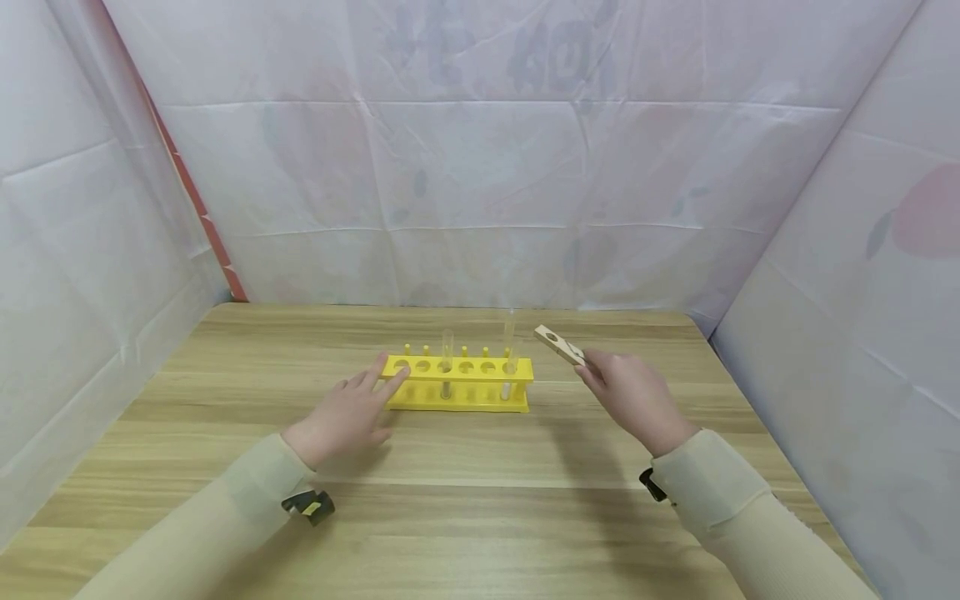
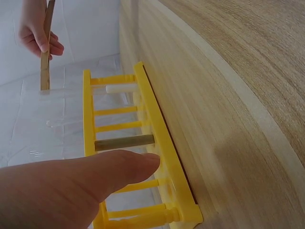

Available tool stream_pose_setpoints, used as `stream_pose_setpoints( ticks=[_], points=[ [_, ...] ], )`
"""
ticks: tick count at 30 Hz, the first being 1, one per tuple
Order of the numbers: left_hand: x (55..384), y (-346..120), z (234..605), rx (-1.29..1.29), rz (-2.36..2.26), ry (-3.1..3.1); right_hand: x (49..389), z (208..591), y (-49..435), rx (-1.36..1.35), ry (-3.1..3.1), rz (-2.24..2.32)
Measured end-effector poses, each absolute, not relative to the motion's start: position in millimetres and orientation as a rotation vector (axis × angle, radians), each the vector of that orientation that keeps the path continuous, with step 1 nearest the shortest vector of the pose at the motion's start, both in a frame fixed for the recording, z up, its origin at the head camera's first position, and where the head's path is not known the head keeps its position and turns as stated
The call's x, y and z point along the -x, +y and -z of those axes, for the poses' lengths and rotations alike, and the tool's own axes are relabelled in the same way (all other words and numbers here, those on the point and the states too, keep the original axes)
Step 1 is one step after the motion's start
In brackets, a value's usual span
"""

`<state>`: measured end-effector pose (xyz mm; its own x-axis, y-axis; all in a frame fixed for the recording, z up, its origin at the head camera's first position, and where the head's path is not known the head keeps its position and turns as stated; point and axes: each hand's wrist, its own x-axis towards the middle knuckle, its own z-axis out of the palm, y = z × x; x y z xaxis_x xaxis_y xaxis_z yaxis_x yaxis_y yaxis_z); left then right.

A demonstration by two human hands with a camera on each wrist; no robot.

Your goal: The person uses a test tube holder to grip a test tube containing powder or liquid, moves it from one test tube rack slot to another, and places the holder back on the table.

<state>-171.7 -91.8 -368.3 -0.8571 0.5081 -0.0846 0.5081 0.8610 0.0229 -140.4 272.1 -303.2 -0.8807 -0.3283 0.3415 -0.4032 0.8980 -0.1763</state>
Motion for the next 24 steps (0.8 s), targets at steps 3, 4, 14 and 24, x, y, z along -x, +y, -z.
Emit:
stream_pose_setpoints(
  ticks=[3, 4, 14, 24],
  points=[
    [172, -92, 368, -0.806, -0.002, 2.943, 141, 303, 271, -0.539, -2.775, -0.358],
    [172, -92, 368, -0.806, -0.007, 2.941, 141, 303, 271, -0.538, -2.775, -0.359],
    [172, -92, 368, -0.807, -0.006, 2.942, 141, 299, 266, -0.548, -2.762, -0.349],
    [172, -92, 367, -0.822, 0.005, 2.948, 140, 297, 261, -0.558, -2.773, -0.355]
  ],
)
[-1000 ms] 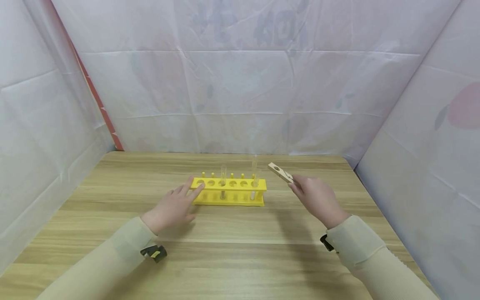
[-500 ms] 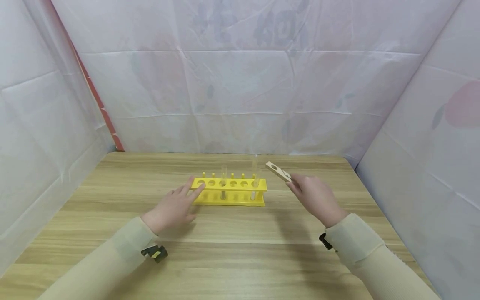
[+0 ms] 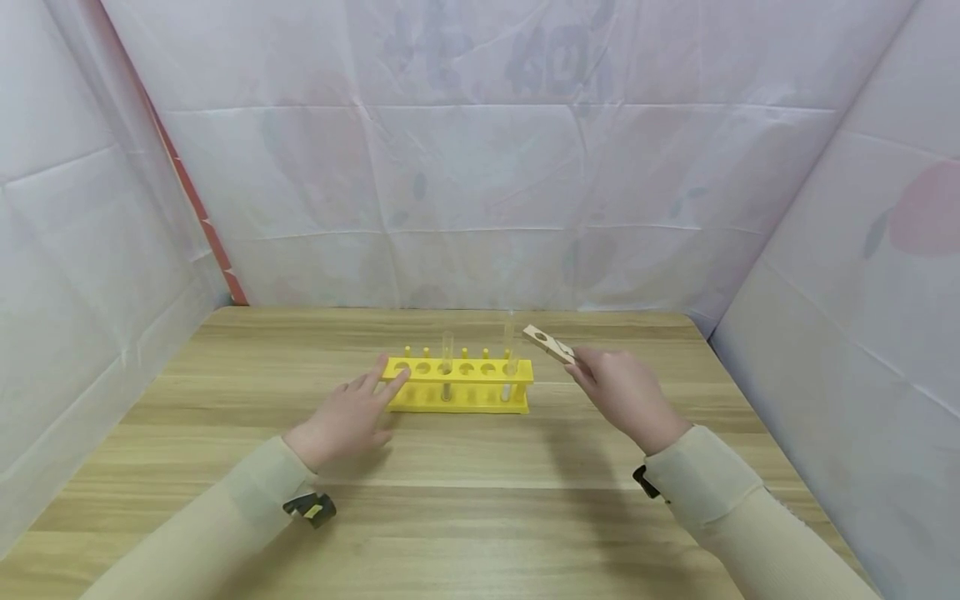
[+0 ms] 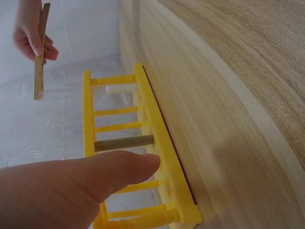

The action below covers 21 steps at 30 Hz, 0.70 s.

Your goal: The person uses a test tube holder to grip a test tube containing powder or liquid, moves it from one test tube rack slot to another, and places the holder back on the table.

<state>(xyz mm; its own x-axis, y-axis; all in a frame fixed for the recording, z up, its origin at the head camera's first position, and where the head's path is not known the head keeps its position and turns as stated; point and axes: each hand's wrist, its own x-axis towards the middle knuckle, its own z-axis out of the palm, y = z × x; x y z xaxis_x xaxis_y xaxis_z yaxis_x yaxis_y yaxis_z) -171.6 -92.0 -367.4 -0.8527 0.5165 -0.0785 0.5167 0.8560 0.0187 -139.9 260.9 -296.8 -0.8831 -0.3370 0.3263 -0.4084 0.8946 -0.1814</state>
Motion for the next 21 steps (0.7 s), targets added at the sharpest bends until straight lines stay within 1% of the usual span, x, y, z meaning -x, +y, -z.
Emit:
stream_pose_setpoints(
  ticks=[21],
  points=[
    [171, -91, 368, -0.818, 0.001, 2.949, 144, 292, 247, -0.564, -2.773, -0.386]
  ],
)
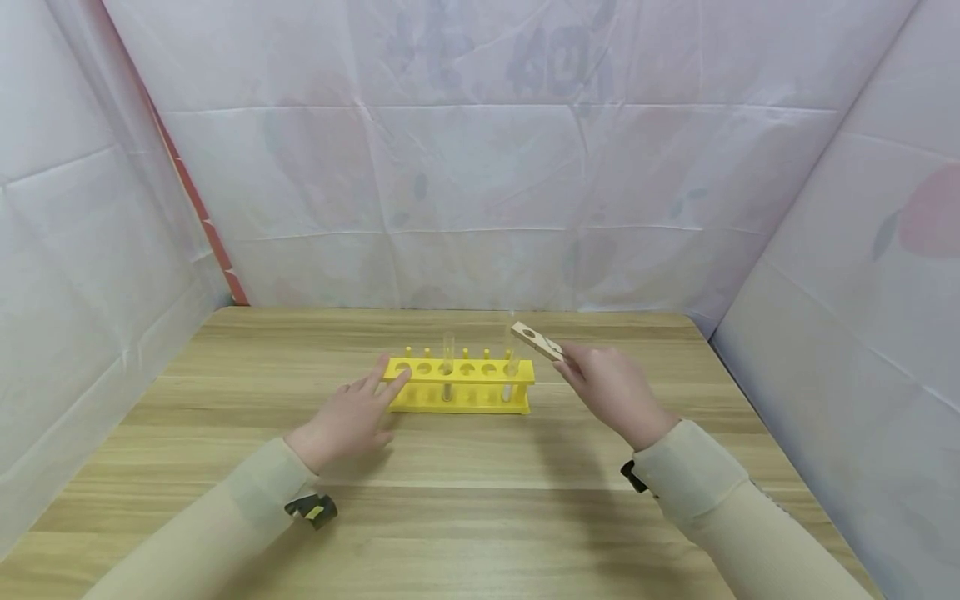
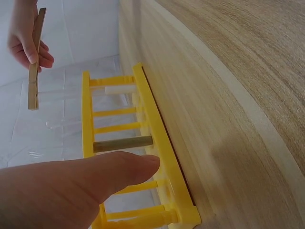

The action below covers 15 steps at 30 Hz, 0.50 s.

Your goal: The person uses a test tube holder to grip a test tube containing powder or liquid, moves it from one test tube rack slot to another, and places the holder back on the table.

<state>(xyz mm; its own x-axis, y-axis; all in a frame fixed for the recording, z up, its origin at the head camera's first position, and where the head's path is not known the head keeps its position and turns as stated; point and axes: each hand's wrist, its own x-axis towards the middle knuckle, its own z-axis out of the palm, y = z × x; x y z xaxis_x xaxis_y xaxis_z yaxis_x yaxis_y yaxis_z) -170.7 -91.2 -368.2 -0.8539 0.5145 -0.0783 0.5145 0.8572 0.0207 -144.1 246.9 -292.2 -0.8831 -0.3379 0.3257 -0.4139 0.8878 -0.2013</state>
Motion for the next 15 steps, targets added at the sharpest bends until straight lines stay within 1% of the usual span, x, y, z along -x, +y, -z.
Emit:
stream_pose_setpoints(
  ticks=[15],
  points=[
    [170.5, -91.4, 368.7, -0.818, -0.016, 2.948, 146.1, 292.3, 242.7, -0.589, -2.765, -0.392]
  ],
)
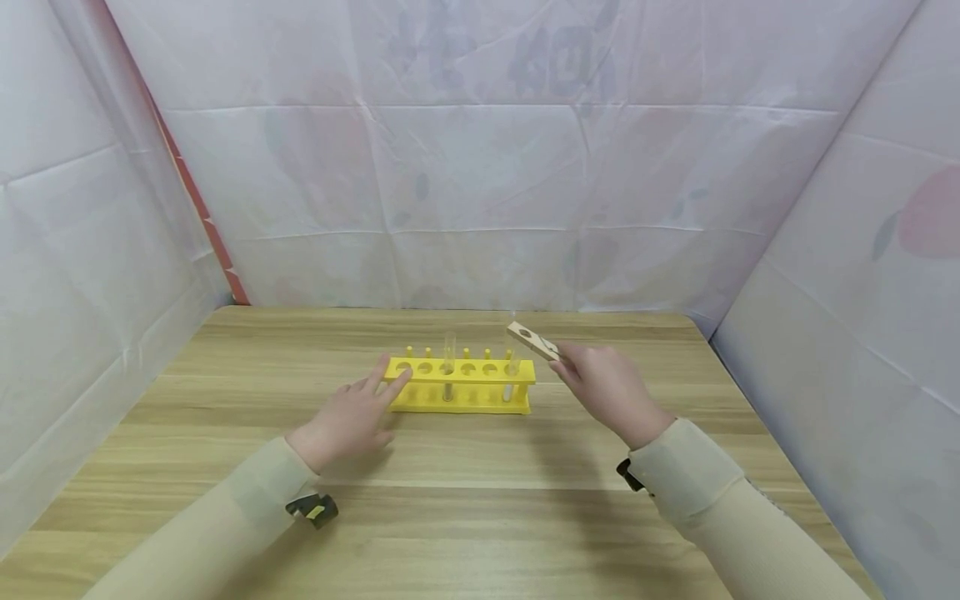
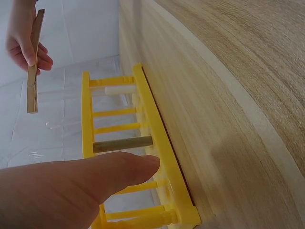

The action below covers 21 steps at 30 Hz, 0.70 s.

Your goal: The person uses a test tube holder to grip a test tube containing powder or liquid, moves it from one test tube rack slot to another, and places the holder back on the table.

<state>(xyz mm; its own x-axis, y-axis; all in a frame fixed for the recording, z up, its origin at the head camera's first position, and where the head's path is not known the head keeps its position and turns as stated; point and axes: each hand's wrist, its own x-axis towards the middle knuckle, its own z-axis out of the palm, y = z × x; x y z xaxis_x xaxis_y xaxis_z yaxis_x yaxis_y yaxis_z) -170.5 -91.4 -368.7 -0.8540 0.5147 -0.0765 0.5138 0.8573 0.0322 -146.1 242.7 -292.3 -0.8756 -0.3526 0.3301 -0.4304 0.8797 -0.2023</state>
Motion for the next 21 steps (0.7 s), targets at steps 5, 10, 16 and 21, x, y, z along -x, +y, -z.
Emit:
stream_pose_setpoints(
  ticks=[5, 10, 16, 21],
  points=[
    [171, -92, 369, -0.812, -0.039, 2.945, 148, 293, 240, -0.593, -2.769, -0.394],
    [171, -92, 370, -0.808, -0.051, 2.941, 149, 294, 238, -0.596, -2.772, -0.398],
    [171, -93, 370, -0.826, -0.054, 2.947, 149, 292, 235, -0.613, -2.767, -0.405],
    [170, -93, 369, -0.823, -0.058, 2.945, 149, 292, 232, -0.621, -2.778, -0.41]
  ],
)
